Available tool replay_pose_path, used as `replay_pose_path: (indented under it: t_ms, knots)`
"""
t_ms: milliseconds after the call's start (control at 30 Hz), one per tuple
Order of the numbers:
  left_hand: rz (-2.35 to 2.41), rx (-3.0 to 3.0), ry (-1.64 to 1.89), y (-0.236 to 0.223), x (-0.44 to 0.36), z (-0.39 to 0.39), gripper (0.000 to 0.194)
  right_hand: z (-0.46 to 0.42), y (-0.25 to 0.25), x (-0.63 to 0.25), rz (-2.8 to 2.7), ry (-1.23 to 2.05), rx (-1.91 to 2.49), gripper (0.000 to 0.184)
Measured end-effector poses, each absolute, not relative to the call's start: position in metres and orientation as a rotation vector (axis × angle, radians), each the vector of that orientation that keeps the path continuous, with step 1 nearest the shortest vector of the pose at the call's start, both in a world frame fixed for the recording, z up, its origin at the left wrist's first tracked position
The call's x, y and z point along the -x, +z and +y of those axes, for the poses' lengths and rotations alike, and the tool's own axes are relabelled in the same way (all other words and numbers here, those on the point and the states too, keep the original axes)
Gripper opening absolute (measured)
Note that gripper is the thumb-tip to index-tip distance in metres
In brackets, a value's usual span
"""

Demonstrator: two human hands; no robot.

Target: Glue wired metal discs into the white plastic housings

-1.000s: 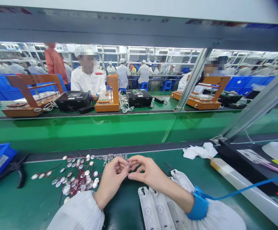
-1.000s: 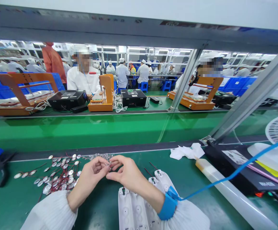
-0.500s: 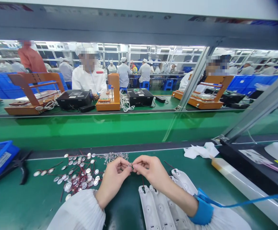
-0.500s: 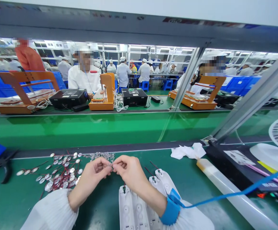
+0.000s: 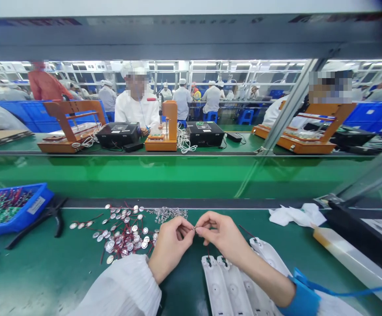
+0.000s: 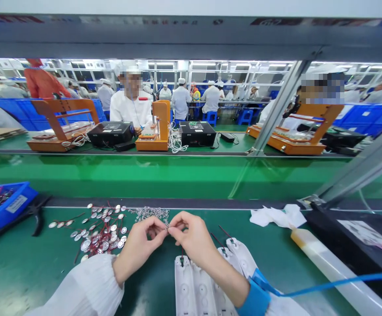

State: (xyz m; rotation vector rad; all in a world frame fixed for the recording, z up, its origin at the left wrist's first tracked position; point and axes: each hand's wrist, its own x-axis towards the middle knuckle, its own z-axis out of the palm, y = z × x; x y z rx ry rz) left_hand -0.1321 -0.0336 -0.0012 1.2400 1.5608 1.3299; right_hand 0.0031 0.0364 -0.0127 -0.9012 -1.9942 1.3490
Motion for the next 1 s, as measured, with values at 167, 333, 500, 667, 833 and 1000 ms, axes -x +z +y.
replay_pose_path:
  t_ms: [167,333,500,667,833,1000]
  knots:
    - [1.526,-1.193,1.282,0.001,0.134,-0.034,0.009,0.034,-0.012,-0.005,-2.117,1.094,0.794,0.015]
    - [1.451,-1.101,1.151,-0.001,0.136,-0.033,0.011,0.029,0.001,-0.015,-2.335,0.756,0.543,0.021]
    - [1.439,-1.123,1.084,-0.001,0.137,-0.034,0.008,0.027,0.01,-0.022,-2.551,0.106,0.307,0.024]
    - [1.503,-1.335,1.106,0.002,0.133,-0.038,0.01,0.022,0.015,-0.025,-2.653,0.012,0.317,0.031]
    - [1.585,-1.748,1.244,0.003,0.134,-0.047,0.016,0.013,0.016,-0.026,-2.214,1.185,0.694,0.02]
    - [1.534,-2.885,1.282,0.004,0.144,-0.049,0.033,0.006,0.009,-0.011,-1.624,1.876,0.781,0.03]
